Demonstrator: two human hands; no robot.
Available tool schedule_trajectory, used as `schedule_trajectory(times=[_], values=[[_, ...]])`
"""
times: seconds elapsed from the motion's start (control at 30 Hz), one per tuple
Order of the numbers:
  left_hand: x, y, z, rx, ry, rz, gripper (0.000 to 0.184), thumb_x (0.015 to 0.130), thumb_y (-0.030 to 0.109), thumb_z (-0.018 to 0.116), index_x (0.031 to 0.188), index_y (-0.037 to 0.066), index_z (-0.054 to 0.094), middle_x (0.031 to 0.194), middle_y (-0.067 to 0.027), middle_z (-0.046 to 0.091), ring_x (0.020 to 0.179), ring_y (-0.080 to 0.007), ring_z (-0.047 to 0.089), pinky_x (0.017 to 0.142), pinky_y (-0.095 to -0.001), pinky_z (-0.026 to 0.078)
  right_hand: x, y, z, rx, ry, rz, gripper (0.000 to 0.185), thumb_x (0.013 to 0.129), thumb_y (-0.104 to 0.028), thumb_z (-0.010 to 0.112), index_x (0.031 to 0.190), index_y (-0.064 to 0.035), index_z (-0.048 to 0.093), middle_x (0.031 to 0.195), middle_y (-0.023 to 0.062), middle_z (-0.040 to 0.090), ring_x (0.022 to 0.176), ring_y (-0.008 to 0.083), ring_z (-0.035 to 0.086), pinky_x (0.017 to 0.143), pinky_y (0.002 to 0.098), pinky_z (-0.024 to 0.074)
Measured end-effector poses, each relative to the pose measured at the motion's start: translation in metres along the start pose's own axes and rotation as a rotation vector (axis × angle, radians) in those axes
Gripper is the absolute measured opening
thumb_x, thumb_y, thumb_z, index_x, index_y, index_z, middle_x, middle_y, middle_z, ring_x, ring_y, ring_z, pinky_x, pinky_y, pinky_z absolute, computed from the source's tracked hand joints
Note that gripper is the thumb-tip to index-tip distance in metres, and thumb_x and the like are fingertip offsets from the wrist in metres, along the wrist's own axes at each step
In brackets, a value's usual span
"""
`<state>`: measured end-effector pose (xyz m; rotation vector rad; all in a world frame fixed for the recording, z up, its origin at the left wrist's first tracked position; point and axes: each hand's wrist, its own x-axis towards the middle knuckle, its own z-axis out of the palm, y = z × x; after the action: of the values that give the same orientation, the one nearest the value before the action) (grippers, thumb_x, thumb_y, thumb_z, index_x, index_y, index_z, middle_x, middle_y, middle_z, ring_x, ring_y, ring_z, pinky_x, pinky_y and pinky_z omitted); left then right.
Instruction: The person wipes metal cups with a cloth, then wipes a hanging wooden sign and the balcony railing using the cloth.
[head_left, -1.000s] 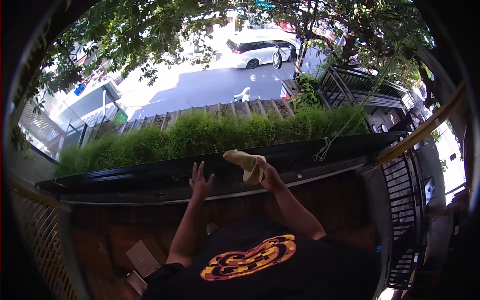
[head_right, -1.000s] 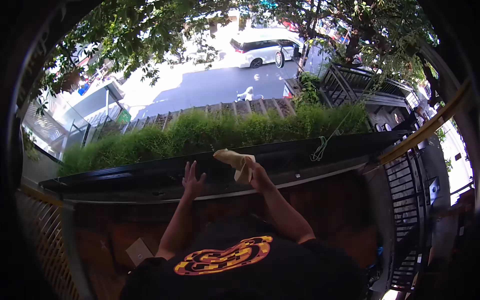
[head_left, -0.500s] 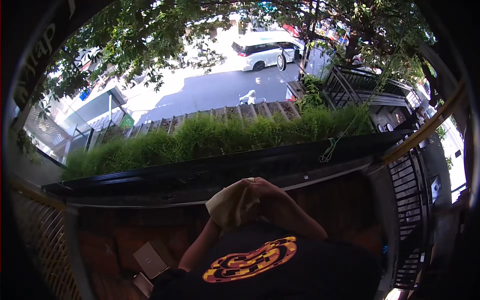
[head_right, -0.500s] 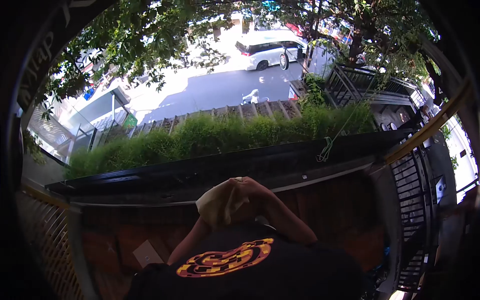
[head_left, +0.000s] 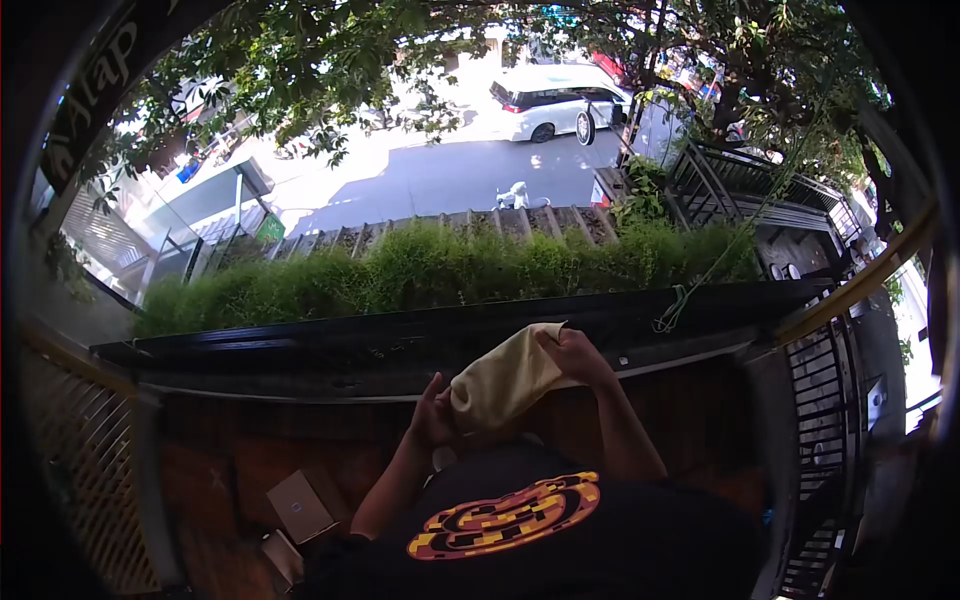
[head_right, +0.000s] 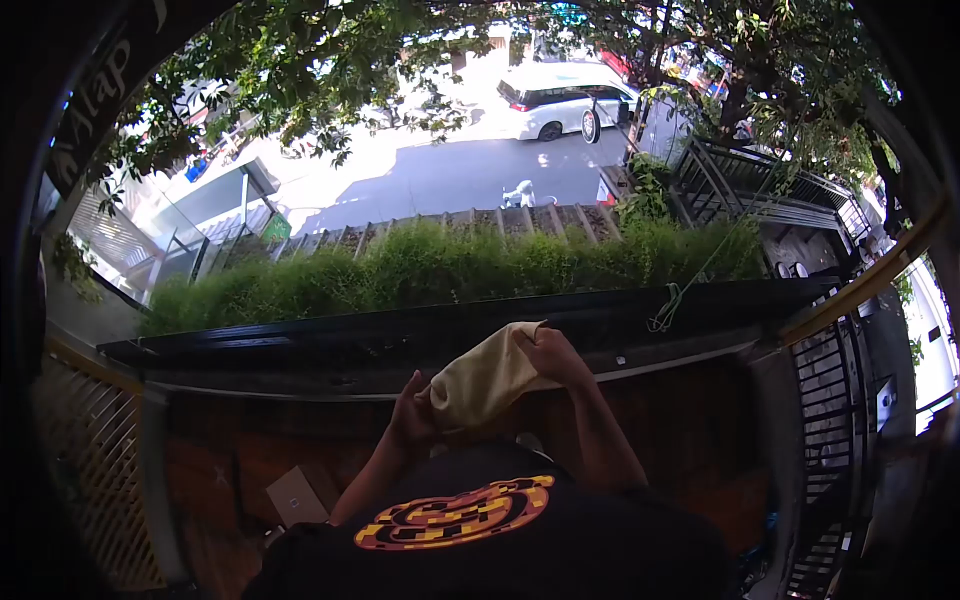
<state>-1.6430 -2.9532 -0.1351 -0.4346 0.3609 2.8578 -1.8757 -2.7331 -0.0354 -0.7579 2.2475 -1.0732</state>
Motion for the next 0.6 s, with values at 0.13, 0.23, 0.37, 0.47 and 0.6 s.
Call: schedule_trajectory(times=[0.13,0.23,0.37,0.47,0.6], values=[[0.010,-0.004,0.007,-0.026,-0.017,0.031,0.076,0.099,0.065,0.045,0.150,0.009,0.043,0.150,-0.0161,0.048,0.140,-0.0393,0.045,0.116,-0.0607,0.034,-0.010,-0.051,0.044,-0.366,-0.283,-0.063,0.061,0.099,-0.055,0.051,0.105,0.0022,0.070,0.092,0.0220,0.071,0.094,0.0362,0.071,0.084,0.0468,0.0524],[0.019,-0.003,-0.017,-0.090,-0.033,-0.009,0.072,0.101,0.061,0.046,0.148,0.007,0.043,0.145,-0.0171,0.052,0.133,-0.0392,0.051,0.113,-0.0582,0.039,-0.024,-0.020,0.140,-0.395,-0.355,-0.497,0.066,0.098,-0.058,0.054,0.109,0.0040,0.071,0.102,0.0254,0.070,0.105,0.0417,0.067,0.096,0.0481,0.0505],[0.029,-0.004,-0.044,0.010,0.380,0.154,0.059,0.105,0.051,0.045,0.137,0.001,0.050,0.121,-0.0177,0.065,0.108,-0.0335,0.067,0.099,-0.0500,0.053,-0.015,-0.010,0.146,-0.092,-0.682,-0.460,0.067,0.101,-0.056,0.053,0.131,0.0028,0.061,0.122,0.0226,0.066,0.119,0.0375,0.062,0.105,0.0455,0.0461],[0.020,0.002,-0.017,0.233,0.490,0.508,0.047,0.106,0.039,0.049,0.136,0.003,0.051,0.119,-0.0140,0.065,0.102,-0.0261,0.067,0.091,-0.0406,0.055,0.005,0.001,0.118,0.605,-0.883,0.086,0.074,0.102,-0.062,0.046,0.149,-0.0054,0.047,0.138,0.0169,0.060,0.128,0.0287,0.057,0.108,0.0435,0.0435],[0.029,-0.001,0.012,0.756,0.438,0.578,0.047,0.106,0.033,0.053,0.145,0.007,0.050,0.127,-0.0103,0.061,0.113,-0.0222,0.061,0.096,-0.0344,0.051,0.001,-0.009,0.088,1.160,-0.471,0.306,0.075,0.099,-0.067,0.046,0.144,-0.0067,0.051,0.124,0.0139,0.067,0.110,0.0255,0.067,0.098,0.0410,0.0520]])
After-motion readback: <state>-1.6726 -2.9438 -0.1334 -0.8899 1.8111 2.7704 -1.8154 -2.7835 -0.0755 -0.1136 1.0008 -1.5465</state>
